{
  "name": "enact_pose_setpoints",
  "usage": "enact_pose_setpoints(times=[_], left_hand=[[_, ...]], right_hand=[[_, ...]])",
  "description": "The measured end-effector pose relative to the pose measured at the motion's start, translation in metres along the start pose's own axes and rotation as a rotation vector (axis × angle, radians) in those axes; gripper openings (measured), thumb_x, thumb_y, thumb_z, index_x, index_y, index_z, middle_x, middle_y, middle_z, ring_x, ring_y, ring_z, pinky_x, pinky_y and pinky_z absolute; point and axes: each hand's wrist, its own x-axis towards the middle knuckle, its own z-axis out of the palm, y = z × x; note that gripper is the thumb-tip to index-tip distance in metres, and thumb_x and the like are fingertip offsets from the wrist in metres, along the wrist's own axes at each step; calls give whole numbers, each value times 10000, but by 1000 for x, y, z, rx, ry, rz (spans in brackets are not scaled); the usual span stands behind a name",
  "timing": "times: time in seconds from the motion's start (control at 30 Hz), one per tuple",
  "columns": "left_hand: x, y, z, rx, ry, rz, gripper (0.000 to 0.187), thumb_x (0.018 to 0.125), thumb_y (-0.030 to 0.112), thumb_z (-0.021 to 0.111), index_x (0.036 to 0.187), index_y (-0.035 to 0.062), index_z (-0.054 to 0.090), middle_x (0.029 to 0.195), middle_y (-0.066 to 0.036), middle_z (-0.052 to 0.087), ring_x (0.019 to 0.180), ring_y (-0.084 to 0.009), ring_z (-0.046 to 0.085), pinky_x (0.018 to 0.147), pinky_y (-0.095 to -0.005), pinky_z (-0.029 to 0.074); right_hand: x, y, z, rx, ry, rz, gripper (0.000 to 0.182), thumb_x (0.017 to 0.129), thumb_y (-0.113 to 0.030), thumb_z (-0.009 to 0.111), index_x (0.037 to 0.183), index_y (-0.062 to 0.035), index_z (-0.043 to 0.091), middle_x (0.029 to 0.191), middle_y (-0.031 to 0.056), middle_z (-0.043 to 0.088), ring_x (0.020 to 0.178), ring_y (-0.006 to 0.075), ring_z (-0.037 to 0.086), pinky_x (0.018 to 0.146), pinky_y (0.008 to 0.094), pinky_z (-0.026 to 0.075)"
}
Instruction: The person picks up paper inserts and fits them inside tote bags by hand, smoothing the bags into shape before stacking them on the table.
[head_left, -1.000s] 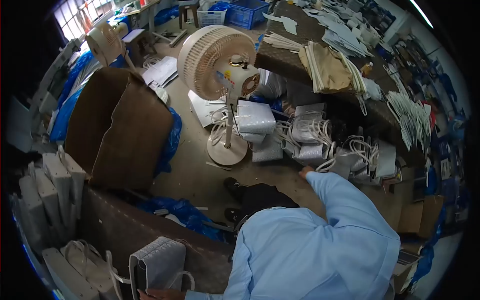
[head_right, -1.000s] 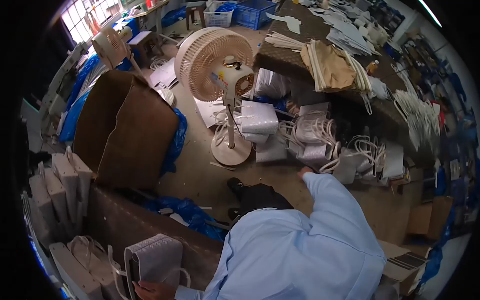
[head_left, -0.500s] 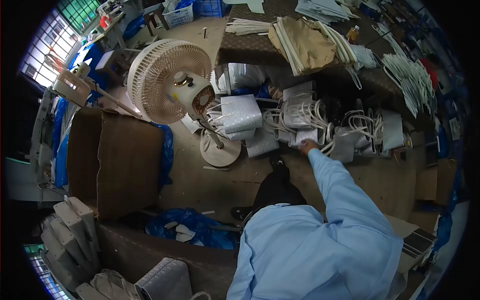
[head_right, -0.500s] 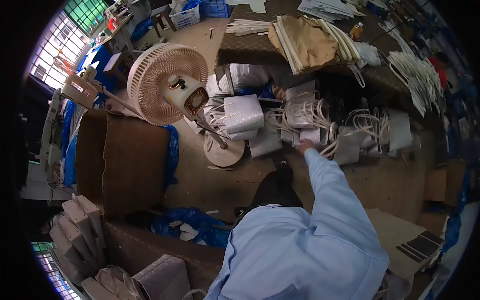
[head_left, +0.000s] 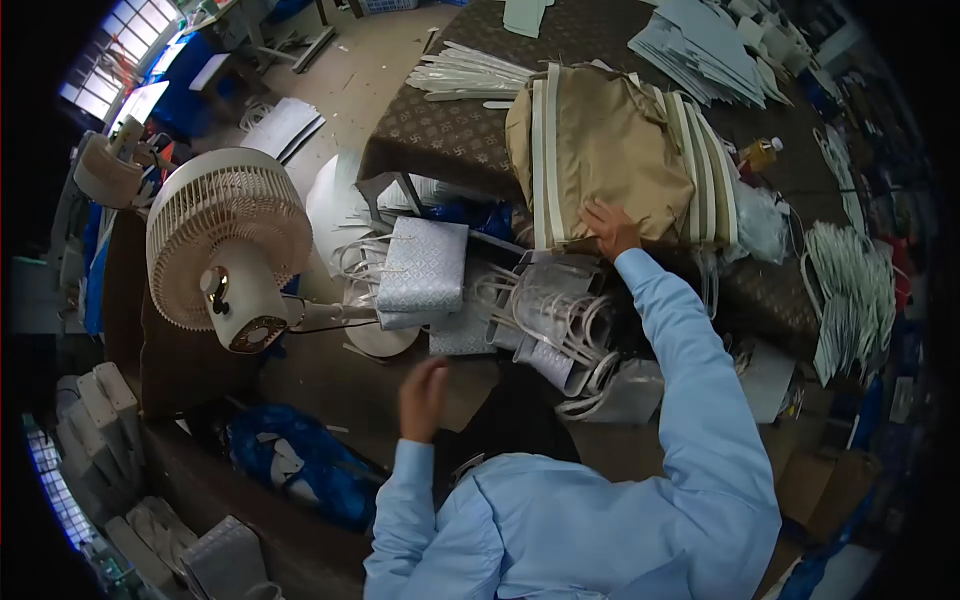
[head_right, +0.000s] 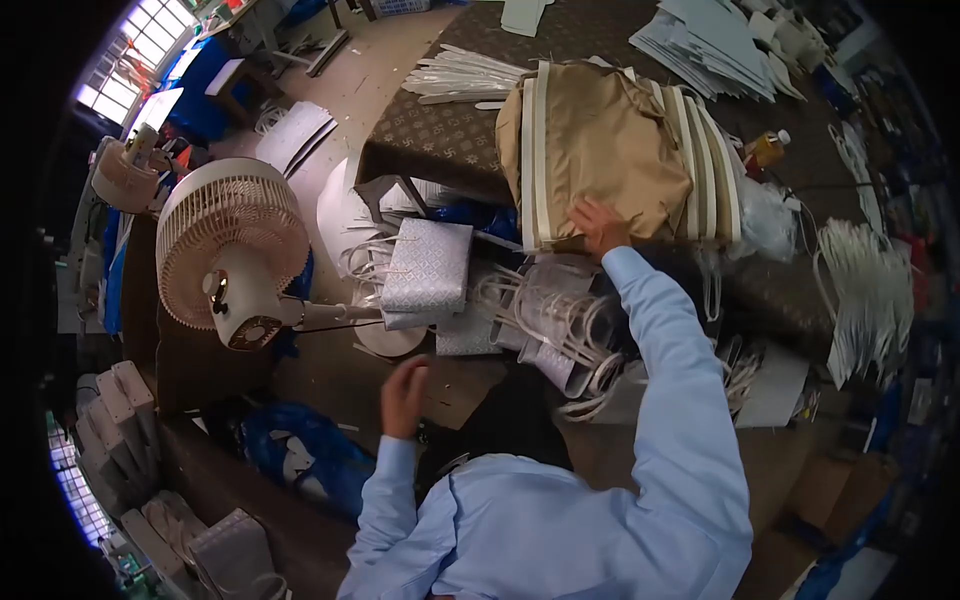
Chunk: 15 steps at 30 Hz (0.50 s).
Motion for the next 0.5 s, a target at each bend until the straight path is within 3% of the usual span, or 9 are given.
enact_pose_setpoints(times=[0.03,0.07,0.1,0.13,0.23,0.3,0.37,0.43,0.5], left_hand=[[14,6,37,73,-195,188,268,908,180,604,1106,0,610,1060,-149,639,991,-253,620,857,-332,473],[27,28,68,29,-383,158,334,899,204,616,1169,11,573,1121,-166,615,1040,-316,601,882,-359,467],[46,39,97,92,-429,258,363,897,207,617,1200,19,551,1171,-162,591,1061,-330,584,893,-370,463],[68,50,127,153,-473,358,394,895,210,618,1231,26,528,1220,-159,567,1083,-345,567,905,-381,458],[129,115,196,199,-372,709,476,856,176,632,1277,20,473,1272,-166,510,1108,-360,532,920,-404,445],[154,137,224,242,-333,812,544,835,153,638,1315,6,426,1279,-176,495,1111,-356,528,920,-406,445],[166,140,242,574,-276,1006,520,787,145,642,1249,-16,467,1184,-190,522,1031,-339,546,868,-408,450],[179,99,264,779,-308,883,551,751,147,649,1240,-21,459,1156,-189,519,969,-335,552,847,-411,448],[192,59,273,899,-210,677,601,768,163,656,1293,0,410,1211,-213,492,990,-366,557,853,-431,446]], right_hand=[[8,11,-7,2,5,-22,522,765,-130,652,1275,-186,558,1285,99,557,1213,320,494,998,425,408],[14,16,-26,302,-14,94,452,779,-113,623,1228,-150,591,1203,105,608,1130,327,550,961,407,438],[21,17,-48,604,-41,213,391,793,-96,593,1182,-114,624,1122,112,659,1048,333,605,925,389,467],[33,19,-75,675,-19,253,357,808,-65,557,1159,-75,623,1048,153,674,966,344,632,873,346,494],[46,44,-105,874,-149,95,341,828,-3,489,1133,-44,635,1052,200,655,956,342,637,860,336,490],[49,45,-112,899,-283,200,331,811,-6,487,1101,-31,647,1036,208,657,941,330,644,854,337,490],[52,59,-87,633,-377,-41,299,808,-79,536,1084,-71,651,981,193,650,897,345,631,811,360,494],[64,68,-90,738,-265,-102,264,798,-92,535,1029,-62,659,943,208,638,853,371,618,778,381,492],[85,75,-136,588,25,-5,227,819,-94,529,1001,-46,656,895,221,631,796,302,646,745,367,488]])
